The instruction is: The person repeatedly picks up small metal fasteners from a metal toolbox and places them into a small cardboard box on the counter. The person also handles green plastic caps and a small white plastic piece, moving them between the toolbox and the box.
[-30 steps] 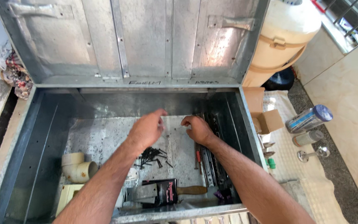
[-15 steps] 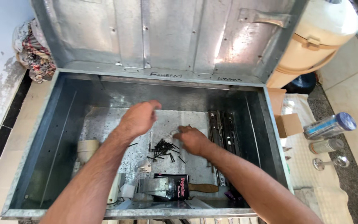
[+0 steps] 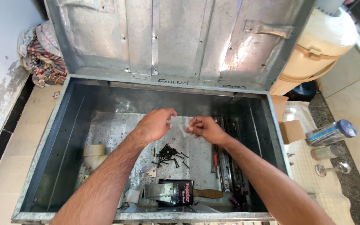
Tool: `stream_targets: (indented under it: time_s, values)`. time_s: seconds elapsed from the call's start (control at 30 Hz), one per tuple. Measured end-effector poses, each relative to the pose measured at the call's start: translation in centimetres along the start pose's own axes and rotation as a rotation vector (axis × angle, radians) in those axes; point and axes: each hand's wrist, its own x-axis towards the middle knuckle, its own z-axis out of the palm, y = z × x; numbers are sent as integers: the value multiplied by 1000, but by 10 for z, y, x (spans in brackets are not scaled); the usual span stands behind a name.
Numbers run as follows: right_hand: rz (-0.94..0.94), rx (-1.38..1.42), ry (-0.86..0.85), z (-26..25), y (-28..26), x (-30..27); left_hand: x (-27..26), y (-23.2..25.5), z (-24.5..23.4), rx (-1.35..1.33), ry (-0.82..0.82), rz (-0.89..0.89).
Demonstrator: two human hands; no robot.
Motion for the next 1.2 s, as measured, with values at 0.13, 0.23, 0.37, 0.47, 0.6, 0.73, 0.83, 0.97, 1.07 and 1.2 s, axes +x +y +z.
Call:
stream_targets:
  time_s: [0.13, 0.23, 0.37, 0.47, 0.6, 0.73, 0.83, 0.97, 1.07, 1.2]
  values:
    - [18, 298, 32, -4, -43, -20, 10, -4, 11, -277, 1, 8]
    - [-25, 448, 50, -2, -73, -39, 13, 6, 9, -710, -68, -16]
    - [-63, 483, 101, -7, -99, -65, 0, 36, 1, -863, -35, -21]
    - [-130, 386, 169, -22, -111, -88, -7, 67, -1, -865, -17, 25]
    - [-226, 265, 231, -43, -122, -126, -16, 117, 9, -921, -22, 96]
    - [-194, 177, 222, -73, -118, -169, -14, 171, 25, -926, -56, 161]
    - [-202, 201, 321, -110, -98, -201, -2, 212, 47, -844, -48, 98]
    - [-262, 351, 476, -183, -52, -235, 21, 252, 89, -805, 20, 93]
    - [-226, 396, 564, -229, -5, -256, 35, 272, 125, -788, 78, 124]
    - [-32, 361, 688, -260, 58, -250, 44, 290, 165, -543, 297, 215]
